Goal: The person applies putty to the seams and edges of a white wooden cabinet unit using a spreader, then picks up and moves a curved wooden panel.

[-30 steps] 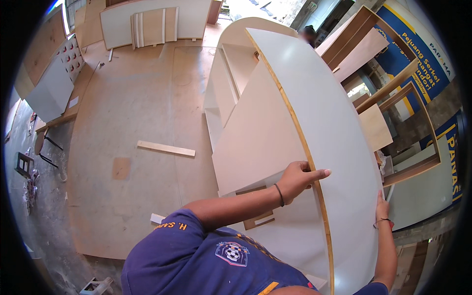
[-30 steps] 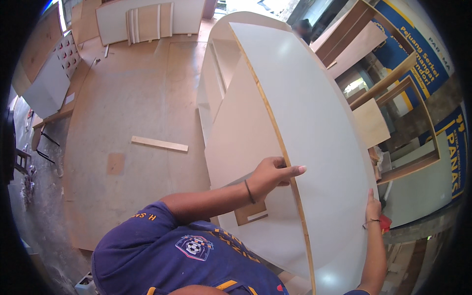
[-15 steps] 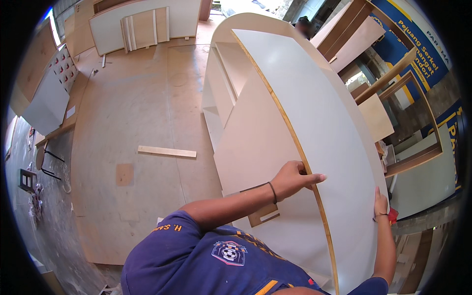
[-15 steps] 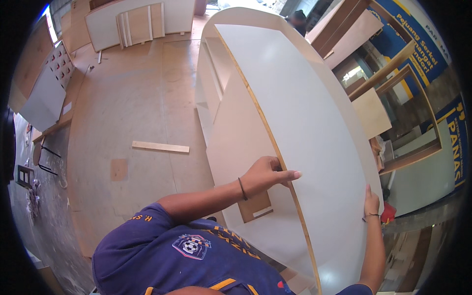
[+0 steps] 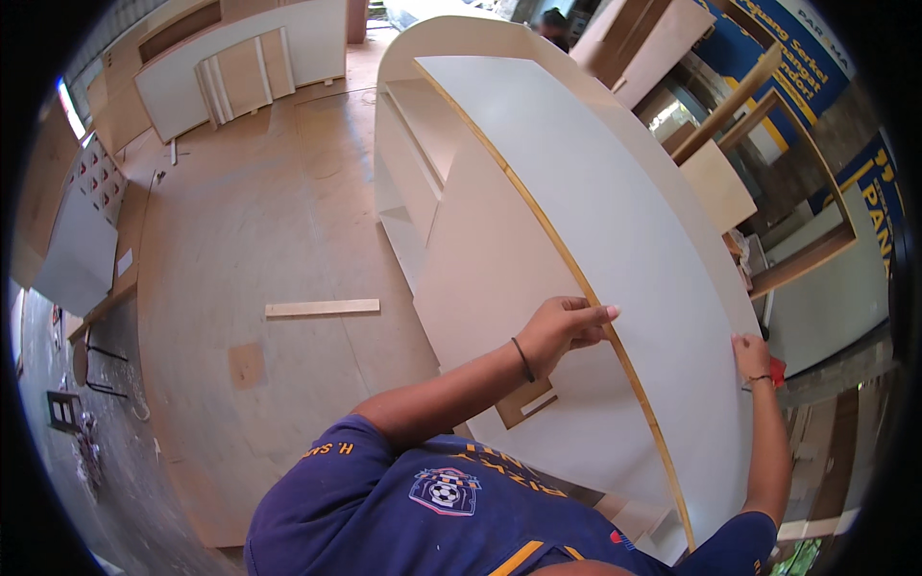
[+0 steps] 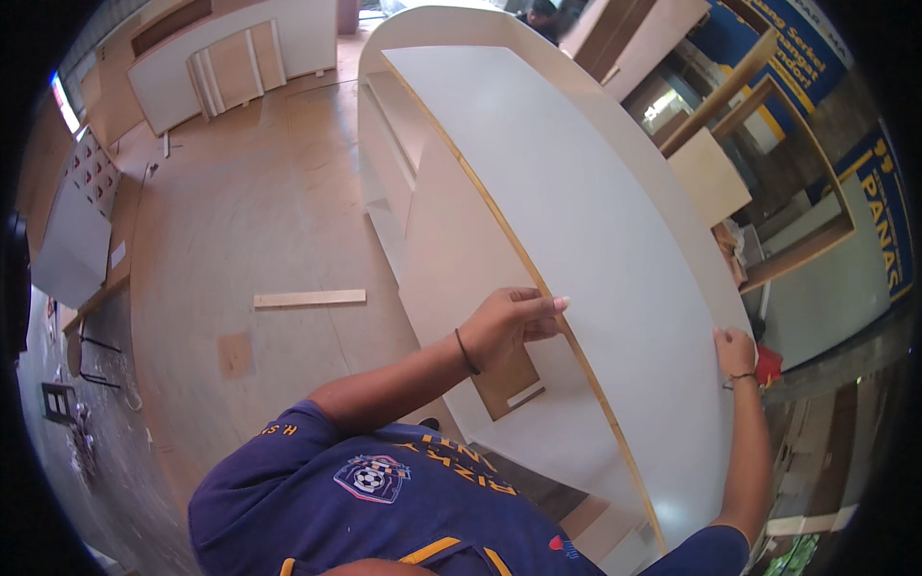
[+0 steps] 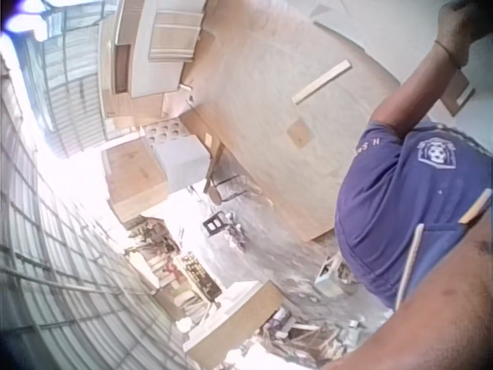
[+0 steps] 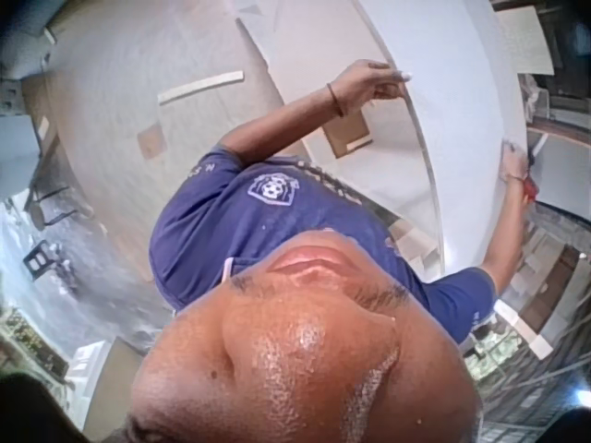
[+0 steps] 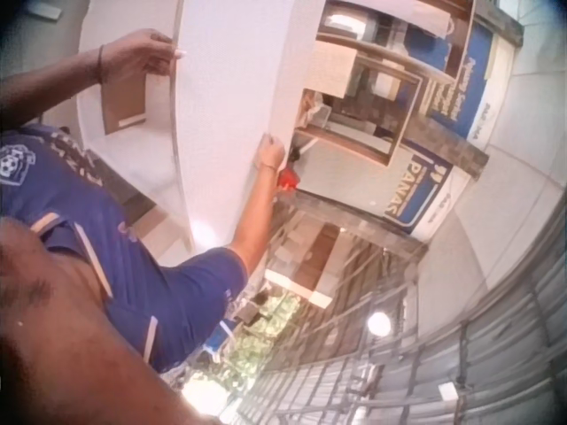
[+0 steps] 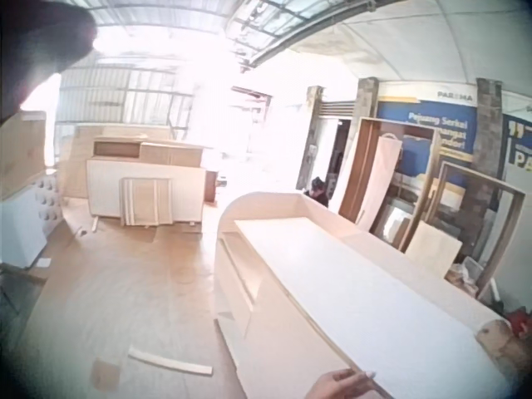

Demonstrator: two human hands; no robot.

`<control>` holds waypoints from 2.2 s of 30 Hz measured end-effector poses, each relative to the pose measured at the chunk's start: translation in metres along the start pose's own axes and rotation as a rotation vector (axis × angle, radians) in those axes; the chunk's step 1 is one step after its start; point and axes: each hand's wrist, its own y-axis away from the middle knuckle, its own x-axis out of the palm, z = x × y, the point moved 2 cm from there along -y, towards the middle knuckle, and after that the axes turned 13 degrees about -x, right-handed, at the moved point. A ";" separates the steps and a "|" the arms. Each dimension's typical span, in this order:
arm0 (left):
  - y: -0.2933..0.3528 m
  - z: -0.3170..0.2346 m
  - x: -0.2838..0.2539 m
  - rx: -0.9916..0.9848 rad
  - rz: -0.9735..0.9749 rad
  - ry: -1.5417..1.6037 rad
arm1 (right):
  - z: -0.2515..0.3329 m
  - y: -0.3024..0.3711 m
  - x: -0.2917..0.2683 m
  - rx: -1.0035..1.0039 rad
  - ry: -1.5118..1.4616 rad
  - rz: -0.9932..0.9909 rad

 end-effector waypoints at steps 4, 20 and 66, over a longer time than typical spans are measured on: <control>0.001 -0.006 0.001 -0.034 0.050 0.071 | -0.017 0.016 -0.015 0.019 -0.062 -0.153; 0.010 0.033 0.032 0.047 0.205 -0.171 | 0.264 0.436 -0.203 0.878 0.230 -0.921; 0.364 0.538 0.131 -0.878 1.077 -0.896 | 0.683 0.713 -0.195 0.445 0.113 -1.419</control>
